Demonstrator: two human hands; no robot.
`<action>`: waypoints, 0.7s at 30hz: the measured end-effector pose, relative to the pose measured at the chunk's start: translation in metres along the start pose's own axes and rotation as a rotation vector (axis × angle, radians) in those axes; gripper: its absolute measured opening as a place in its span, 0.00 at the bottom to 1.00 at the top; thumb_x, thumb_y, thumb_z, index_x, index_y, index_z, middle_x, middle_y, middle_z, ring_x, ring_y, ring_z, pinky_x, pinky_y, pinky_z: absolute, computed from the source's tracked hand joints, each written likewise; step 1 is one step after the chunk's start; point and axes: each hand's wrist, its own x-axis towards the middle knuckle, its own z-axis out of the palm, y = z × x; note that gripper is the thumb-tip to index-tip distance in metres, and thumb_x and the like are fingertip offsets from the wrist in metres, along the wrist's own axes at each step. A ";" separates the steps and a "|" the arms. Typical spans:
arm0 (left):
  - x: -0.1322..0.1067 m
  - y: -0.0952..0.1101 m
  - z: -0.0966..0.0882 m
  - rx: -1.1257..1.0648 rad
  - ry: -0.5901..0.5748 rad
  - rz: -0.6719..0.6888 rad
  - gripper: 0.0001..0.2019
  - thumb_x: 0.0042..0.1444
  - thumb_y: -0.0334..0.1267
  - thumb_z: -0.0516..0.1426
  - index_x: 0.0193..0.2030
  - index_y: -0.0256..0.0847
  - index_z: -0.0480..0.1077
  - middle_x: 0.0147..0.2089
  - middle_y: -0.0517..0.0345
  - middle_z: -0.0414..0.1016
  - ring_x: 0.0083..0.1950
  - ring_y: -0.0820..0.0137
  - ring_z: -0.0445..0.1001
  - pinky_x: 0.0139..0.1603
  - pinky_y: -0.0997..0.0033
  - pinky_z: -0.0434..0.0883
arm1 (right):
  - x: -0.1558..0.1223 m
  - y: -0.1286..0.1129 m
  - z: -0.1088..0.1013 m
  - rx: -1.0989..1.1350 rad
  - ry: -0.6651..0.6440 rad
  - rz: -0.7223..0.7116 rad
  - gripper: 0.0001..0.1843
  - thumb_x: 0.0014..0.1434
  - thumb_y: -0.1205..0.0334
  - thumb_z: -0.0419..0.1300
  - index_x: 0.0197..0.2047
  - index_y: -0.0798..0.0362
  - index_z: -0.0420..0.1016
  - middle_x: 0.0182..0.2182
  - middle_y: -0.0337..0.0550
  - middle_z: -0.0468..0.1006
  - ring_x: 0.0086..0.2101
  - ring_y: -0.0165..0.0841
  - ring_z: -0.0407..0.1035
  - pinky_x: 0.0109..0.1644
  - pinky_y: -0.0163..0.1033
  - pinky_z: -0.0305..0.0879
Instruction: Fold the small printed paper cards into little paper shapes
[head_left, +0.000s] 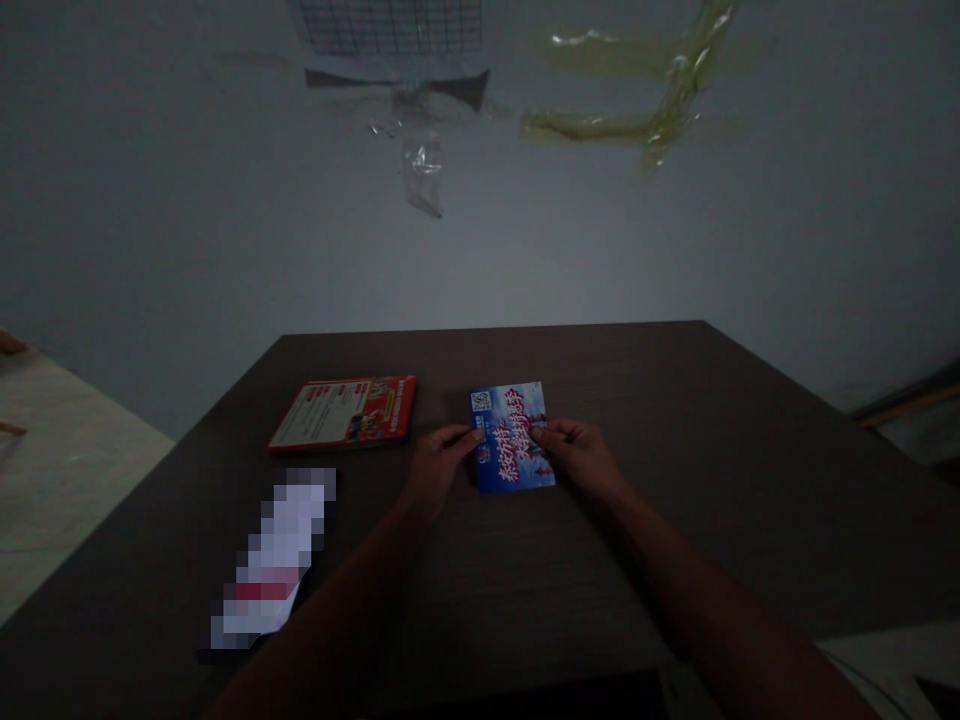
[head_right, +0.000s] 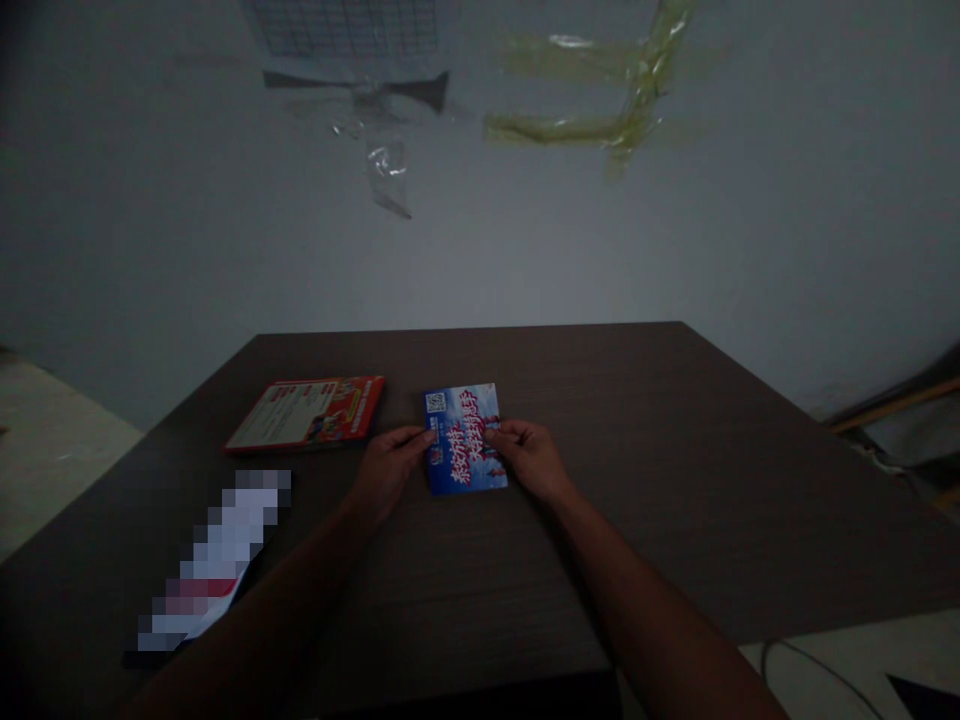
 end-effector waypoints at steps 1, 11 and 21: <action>0.000 0.000 0.000 -0.010 -0.005 0.004 0.15 0.42 0.44 0.65 0.33 0.34 0.75 0.29 0.55 0.76 0.29 0.71 0.72 0.33 0.72 0.68 | 0.000 0.000 0.000 0.003 -0.001 -0.005 0.17 0.42 0.50 0.69 0.27 0.56 0.74 0.20 0.37 0.74 0.18 0.27 0.66 0.23 0.36 0.66; 0.000 -0.001 0.000 0.007 -0.065 -0.018 0.12 0.43 0.43 0.64 0.31 0.35 0.75 0.27 0.59 0.73 0.27 0.74 0.69 0.31 0.74 0.66 | 0.001 0.002 0.000 0.016 0.008 -0.023 0.17 0.42 0.51 0.68 0.28 0.56 0.74 0.21 0.37 0.75 0.18 0.26 0.66 0.22 0.34 0.67; -0.004 0.005 0.000 0.044 -0.089 -0.061 0.11 0.41 0.43 0.65 0.25 0.37 0.72 0.22 0.64 0.71 0.23 0.76 0.66 0.27 0.76 0.63 | 0.000 0.004 -0.001 0.008 -0.060 -0.006 0.17 0.44 0.50 0.67 0.29 0.56 0.75 0.23 0.39 0.76 0.20 0.27 0.67 0.24 0.34 0.65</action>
